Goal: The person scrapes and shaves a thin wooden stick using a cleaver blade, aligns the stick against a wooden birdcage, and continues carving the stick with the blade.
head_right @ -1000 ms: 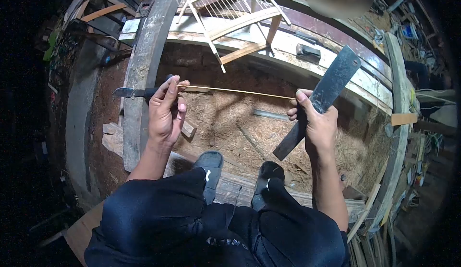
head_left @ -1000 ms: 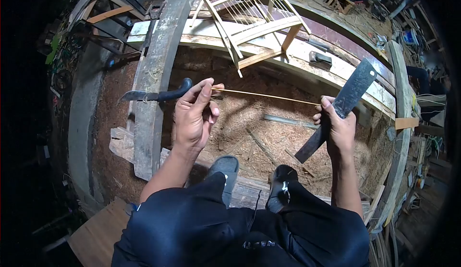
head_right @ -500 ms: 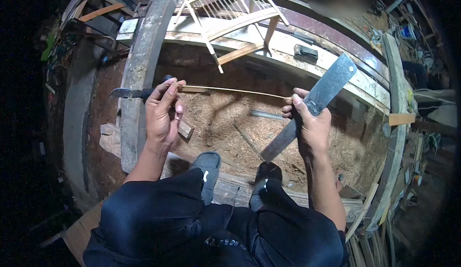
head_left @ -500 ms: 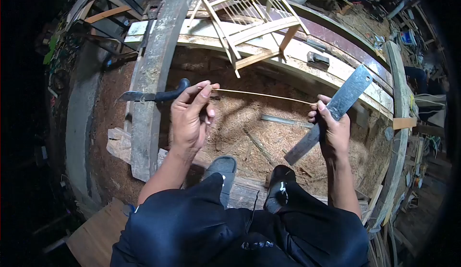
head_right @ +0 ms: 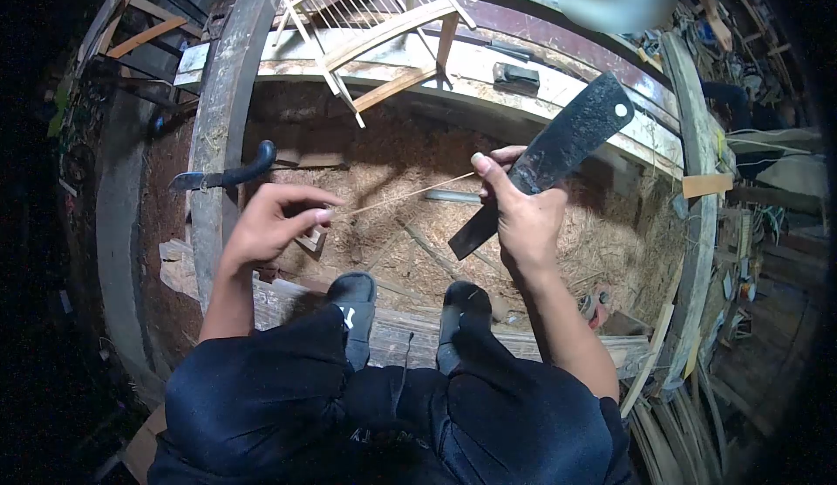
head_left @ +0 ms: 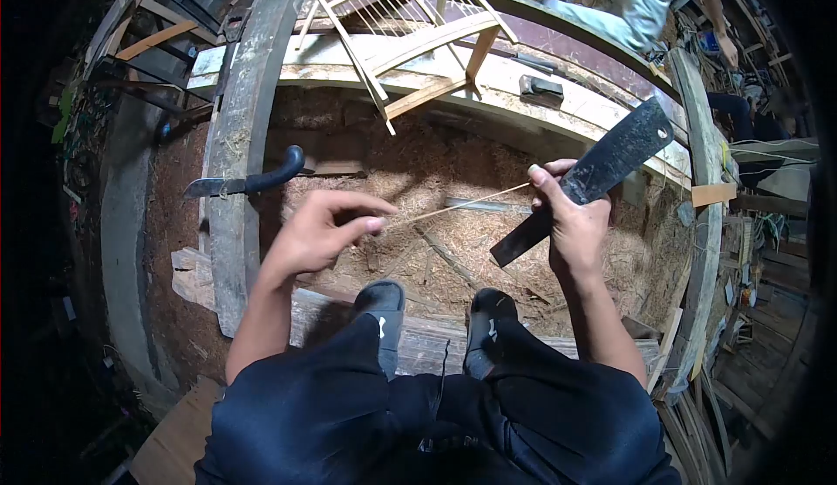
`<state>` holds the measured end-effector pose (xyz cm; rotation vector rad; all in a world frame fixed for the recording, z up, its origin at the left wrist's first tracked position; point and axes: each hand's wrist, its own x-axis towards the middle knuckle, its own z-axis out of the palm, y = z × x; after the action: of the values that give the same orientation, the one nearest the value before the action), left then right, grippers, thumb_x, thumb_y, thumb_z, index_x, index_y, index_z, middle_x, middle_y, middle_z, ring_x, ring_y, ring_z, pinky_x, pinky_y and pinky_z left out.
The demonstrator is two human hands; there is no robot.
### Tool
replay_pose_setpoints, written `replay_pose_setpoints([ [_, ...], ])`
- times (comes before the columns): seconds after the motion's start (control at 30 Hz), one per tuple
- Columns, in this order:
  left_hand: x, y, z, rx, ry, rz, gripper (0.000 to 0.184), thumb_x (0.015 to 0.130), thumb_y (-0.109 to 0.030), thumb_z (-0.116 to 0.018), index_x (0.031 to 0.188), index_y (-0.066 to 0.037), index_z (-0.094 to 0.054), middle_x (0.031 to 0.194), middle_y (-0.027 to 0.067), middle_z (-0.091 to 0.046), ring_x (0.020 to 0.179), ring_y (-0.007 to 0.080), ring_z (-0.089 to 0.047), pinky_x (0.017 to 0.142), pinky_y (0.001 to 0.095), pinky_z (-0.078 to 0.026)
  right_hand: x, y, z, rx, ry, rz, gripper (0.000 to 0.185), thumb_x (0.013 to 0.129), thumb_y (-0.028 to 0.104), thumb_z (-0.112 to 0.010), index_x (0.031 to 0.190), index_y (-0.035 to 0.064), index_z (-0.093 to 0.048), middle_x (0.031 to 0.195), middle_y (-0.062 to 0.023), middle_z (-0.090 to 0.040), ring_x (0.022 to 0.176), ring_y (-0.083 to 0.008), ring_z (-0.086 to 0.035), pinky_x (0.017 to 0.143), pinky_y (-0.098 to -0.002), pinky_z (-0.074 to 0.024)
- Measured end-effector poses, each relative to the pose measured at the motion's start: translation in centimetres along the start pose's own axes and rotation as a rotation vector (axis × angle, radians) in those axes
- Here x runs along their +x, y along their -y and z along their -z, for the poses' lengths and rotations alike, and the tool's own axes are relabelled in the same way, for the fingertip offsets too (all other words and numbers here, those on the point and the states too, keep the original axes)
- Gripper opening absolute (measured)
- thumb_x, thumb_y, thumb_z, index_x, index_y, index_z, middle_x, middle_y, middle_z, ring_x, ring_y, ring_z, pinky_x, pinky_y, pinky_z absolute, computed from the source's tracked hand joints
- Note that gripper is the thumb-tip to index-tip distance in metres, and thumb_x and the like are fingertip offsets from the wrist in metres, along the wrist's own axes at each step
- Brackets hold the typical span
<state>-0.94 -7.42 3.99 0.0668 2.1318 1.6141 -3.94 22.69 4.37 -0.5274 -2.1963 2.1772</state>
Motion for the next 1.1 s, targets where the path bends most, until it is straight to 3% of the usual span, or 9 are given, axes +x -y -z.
replay_pose_setpoints([
  [0.13,1.5,-0.6,-3.1,0.0,0.199,0.001,0.024,0.094,-0.014,-0.065,0.116,-0.007,-0.07,0.079,0.0025,-0.069,0.068,0.0063,-0.059,0.059,0.0238,-0.047,-1.3,0.0,-1.3,-0.135,0.087,-0.008,0.017,0.084,0.01,-0.077,0.092,-0.0009,-0.066,0.075,-0.0029,-0.065,0.064,-0.0082,-0.06,0.06,-0.0226,-0.0485],
  [0.47,2.6,-2.9,-6.3,-0.428,0.091,0.093,0.025,0.096,-0.013,-0.062,0.118,-0.002,-0.066,0.067,-0.0003,-0.062,0.051,0.0014,-0.047,0.045,0.0182,-0.034,-1.9,-0.3,-2.3,0.013,0.302,-0.084,0.024,0.095,0.017,-0.065,0.104,-0.0056,-0.064,0.082,-0.0088,-0.067,0.064,-0.0115,-0.063,0.056,-0.0251,-0.0505],
  [0.57,2.6,-2.8,-6.4,-0.486,0.068,0.121,0.026,0.096,-0.012,-0.062,0.119,-0.002,-0.065,0.066,0.0002,-0.061,0.049,0.0011,-0.045,0.044,0.0183,-0.031,-1.3,-1.1,-2.0,0.251,0.234,-0.318,0.048,0.102,0.037,-0.051,0.121,-0.0069,-0.052,0.082,-0.0121,-0.063,0.059,-0.0159,-0.062,0.051,-0.0282,-0.0506],
  [0.73,2.4,-2.9,-6.3,-0.557,0.052,0.162,0.026,0.096,-0.013,-0.061,0.121,-0.003,-0.065,0.067,-0.0007,-0.061,0.05,0.0005,-0.045,0.043,0.0176,-0.03,-0.4,-2.3,-0.8,0.523,0.185,-0.735,0.056,0.104,0.047,-0.033,0.116,-0.0054,-0.05,0.085,-0.0152,-0.059,0.067,-0.0205,-0.06,0.063,-0.0356,-0.0552],
  [0.83,2.5,-3.1,-6.2,-0.579,0.059,0.152,0.027,0.097,-0.014,-0.062,0.122,-0.005,-0.065,0.067,-0.0018,-0.061,0.051,-0.0004,-0.046,0.043,0.017,-0.031,-0.9,-2.1,-1.2,0.52,0.168,-0.524,0.056,0.107,0.042,-0.023,0.117,-0.0055,-0.05,0.086,-0.0148,-0.06,0.065,-0.0197,-0.059,0.066,-0.036,-0.0536],
  [0.87,2.5,-3.1,-6.1,-0.584,0.071,0.139,0.027,0.096,-0.013,-0.062,0.122,-0.005,-0.065,0.067,-0.0021,-0.061,0.051,-0.0004,-0.046,0.043,0.017,-0.032,-0.7,-2.7,0.1,0.423,0.377,-0.416,0.051,0.107,0.039,-0.025,0.116,-0.0037,-0.052,0.089,-0.0139,-0.059,0.065,-0.0173,-0.058,0.066,-0.034,-0.0521],
  [0.93,2.5,-3.4,-6.1,-0.589,0.059,0.149,0.027,0.096,-0.012,-0.062,0.123,-0.005,-0.065,0.067,-0.0021,-0.06,0.051,0.0001,-0.046,0.043,0.0172,-0.032,-1.8,-0.7,-0.1,0.123,0.347,-0.149,0.044,0.107,0.033,-0.031,0.116,-0.0039,-0.055,0.094,-0.0128,-0.058,0.066,-0.0138,-0.057,0.063,-0.0298,-0.0493],
  [1.03,2.5,-3.4,-6.2,-0.633,0.044,0.16,0.026,0.095,-0.01,-0.063,0.12,-0.005,-0.065,0.066,-0.0013,-0.06,0.05,0.0016,-0.046,0.043,0.0179,-0.032,-2.1,0.1,-0.3,-0.354,0.337,0.673,0.028,0.092,0.011,-0.061,0.118,0.0011,-0.067,0.099,-0.0106,-0.058,0.07,-0.015,-0.06,0.061,-0.0254,-0.0486],
  [1.1,2.1,-2.9,-6.3,-0.65,-0.006,0.173,0.015,0.094,-0.007,-0.062,0.108,-0.002,-0.065,0.066,0.0025,-0.06,0.048,0.0047,-0.048,0.041,0.0197,-0.033,-2.8,0.3,-0.9,-0.343,0.431,0.747,0.036,0.078,-0.003,-0.073,0.113,0.0035,-0.07,0.1,-0.012,-0.059,0.076,-0.017,-0.064,0.064,-0.0277,-0.0518],
])
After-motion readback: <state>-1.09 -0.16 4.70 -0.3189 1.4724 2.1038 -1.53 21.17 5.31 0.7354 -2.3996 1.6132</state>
